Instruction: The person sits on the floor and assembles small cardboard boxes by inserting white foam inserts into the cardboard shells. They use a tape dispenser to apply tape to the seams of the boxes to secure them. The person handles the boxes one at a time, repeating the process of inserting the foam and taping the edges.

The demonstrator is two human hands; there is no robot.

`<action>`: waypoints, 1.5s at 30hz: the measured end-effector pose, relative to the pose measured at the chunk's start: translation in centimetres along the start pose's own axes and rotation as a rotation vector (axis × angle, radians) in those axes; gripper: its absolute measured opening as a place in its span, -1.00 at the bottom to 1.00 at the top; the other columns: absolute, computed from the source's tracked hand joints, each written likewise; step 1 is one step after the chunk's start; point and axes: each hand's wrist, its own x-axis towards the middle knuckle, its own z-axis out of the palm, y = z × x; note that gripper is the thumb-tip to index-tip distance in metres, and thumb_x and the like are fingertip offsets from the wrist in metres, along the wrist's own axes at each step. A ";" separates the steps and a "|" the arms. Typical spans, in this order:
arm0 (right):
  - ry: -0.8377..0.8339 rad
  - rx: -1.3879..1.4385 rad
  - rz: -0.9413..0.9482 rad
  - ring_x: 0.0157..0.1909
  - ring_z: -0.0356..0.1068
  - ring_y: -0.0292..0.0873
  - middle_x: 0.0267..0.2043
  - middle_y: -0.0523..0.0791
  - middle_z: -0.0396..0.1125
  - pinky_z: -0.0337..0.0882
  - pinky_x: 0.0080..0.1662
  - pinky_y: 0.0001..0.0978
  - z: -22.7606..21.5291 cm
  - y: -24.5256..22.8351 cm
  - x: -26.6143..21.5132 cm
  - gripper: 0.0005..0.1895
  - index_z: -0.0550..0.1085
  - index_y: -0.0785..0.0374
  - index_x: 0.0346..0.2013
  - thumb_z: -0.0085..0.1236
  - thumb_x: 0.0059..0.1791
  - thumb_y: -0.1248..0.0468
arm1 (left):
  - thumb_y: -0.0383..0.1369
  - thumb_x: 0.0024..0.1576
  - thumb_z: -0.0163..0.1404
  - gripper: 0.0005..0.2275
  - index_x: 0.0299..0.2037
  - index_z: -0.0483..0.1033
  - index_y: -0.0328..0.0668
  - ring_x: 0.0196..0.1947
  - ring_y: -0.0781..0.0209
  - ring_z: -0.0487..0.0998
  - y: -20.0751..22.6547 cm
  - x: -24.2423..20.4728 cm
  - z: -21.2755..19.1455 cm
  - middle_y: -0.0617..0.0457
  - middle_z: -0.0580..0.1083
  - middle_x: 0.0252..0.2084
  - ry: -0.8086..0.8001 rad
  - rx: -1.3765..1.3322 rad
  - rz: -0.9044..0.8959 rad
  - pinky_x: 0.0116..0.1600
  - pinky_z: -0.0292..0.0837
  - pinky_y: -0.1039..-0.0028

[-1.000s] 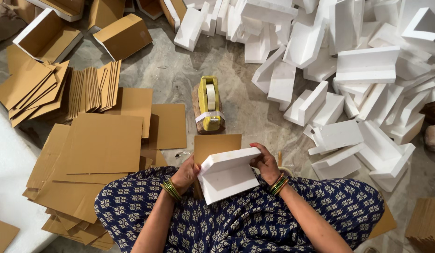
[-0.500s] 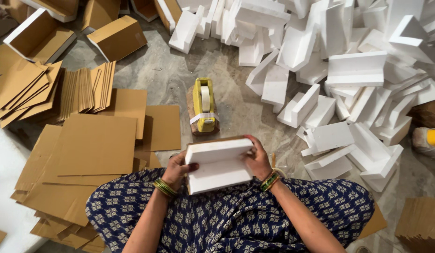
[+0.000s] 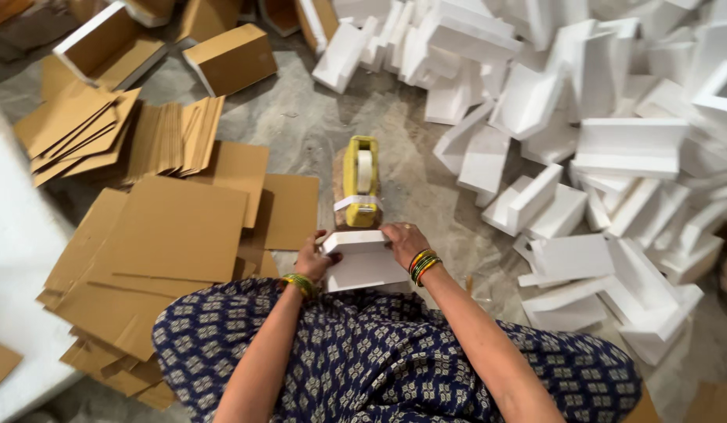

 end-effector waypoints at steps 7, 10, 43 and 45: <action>0.081 -0.159 0.080 0.13 0.37 0.02 0.02 -0.05 0.44 0.25 0.21 -0.06 3.9 0.3 1.2 -0.64 0.46 0.18 0.02 0.07 -0.08 0.39 | -0.31 0.13 0.09 -0.43 0.31 0.16 -0.39 0.12 -0.37 0.51 -3.6 3.2 -0.8 -0.43 0.46 0.14 0.180 0.571 -0.127 0.22 0.42 0.07; 0.078 -0.142 0.108 0.15 0.36 0.00 0.04 -0.07 0.44 0.24 0.24 -0.07 4.4 -0.2 0.0 -0.64 0.46 0.17 0.03 0.08 -0.07 0.41 | -0.29 0.04 0.21 -0.33 0.34 0.19 -0.30 0.21 -0.29 0.42 -2.4 4.5 -3.0 -0.34 0.41 0.21 0.495 0.755 0.166 0.23 0.42 0.11; -0.055 -0.037 0.277 0.20 0.34 -0.10 0.11 -0.15 0.43 0.12 0.27 -0.04 1.7 -1.3 1.5 -0.61 0.50 0.03 0.07 0.23 -0.06 0.26 | -0.40 0.22 -0.11 -0.46 0.41 0.05 -0.34 0.13 -0.55 0.40 -0.8 11.9 -5.8 -0.66 0.22 0.24 0.019 1.541 0.340 0.06 0.48 -0.04; -0.096 -0.049 0.285 0.20 0.34 -0.10 0.10 -0.15 0.43 0.13 0.27 -0.04 1.5 -0.9 1.6 -0.63 0.50 0.03 0.07 0.22 -0.05 0.25 | -0.36 0.29 -0.19 -0.52 0.40 0.07 -0.38 0.04 -0.60 0.49 -1.5 11.9 -4.8 -0.72 0.29 0.18 0.060 1.720 0.418 0.00 0.54 -0.09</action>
